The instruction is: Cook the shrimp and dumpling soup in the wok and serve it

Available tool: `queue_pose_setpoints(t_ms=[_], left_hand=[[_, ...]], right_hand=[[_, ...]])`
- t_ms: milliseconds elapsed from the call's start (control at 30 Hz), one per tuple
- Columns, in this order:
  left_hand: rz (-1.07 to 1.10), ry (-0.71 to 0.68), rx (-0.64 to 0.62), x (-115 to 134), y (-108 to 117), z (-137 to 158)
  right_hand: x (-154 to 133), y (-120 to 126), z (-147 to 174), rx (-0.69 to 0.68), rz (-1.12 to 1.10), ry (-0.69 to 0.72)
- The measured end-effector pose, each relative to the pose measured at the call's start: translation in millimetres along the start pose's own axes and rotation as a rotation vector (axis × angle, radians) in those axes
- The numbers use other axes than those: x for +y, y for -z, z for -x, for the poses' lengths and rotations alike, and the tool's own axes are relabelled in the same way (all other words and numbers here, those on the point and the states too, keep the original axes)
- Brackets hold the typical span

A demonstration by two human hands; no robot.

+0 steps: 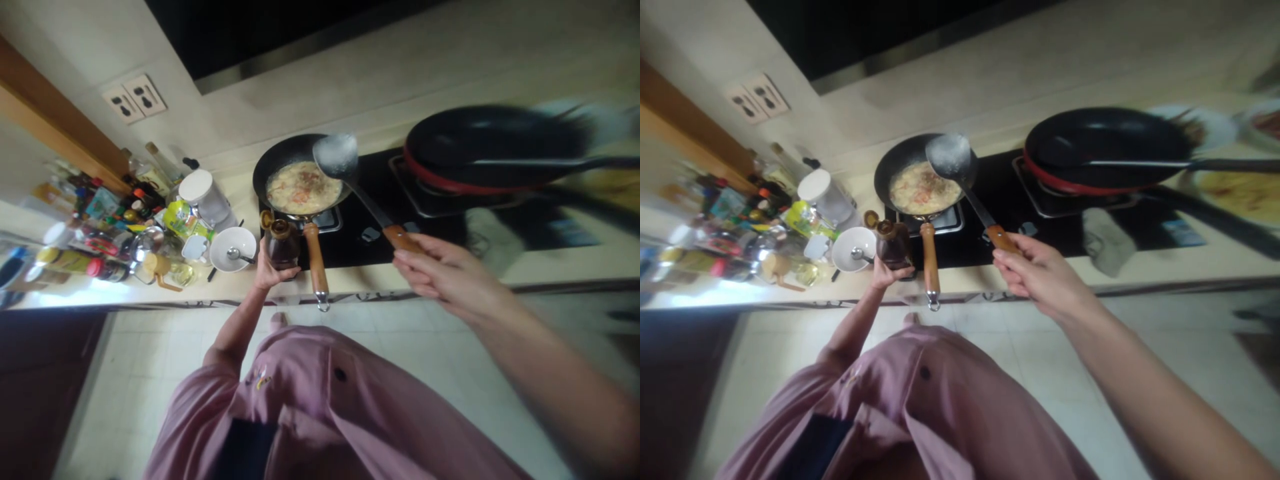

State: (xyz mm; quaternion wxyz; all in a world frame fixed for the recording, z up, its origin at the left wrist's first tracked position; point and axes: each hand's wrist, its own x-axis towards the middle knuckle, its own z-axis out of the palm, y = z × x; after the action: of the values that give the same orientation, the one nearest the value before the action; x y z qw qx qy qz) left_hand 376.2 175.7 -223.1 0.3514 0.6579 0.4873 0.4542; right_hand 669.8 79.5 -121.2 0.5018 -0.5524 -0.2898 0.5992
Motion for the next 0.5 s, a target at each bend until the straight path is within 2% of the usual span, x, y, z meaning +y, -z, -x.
queue_pose_setpoints(t_ms=[200,300,500], left_hand=[[-0.122,-0.101,0.029,38.7,23.3,11.7],[-0.247,-0.094,0.004,64.1,42.5,15.1],[-0.545,-0.029,-0.056,103.6,77.2,16.9]], right_hand=[[-7.1,4.0,-0.3,0.008,0.01,0.021],[-13.7,3.9,0.1,-0.008,0.051,-0.023],[-25.6,-3.7,3.7,-0.132,0.124,-0.111]])
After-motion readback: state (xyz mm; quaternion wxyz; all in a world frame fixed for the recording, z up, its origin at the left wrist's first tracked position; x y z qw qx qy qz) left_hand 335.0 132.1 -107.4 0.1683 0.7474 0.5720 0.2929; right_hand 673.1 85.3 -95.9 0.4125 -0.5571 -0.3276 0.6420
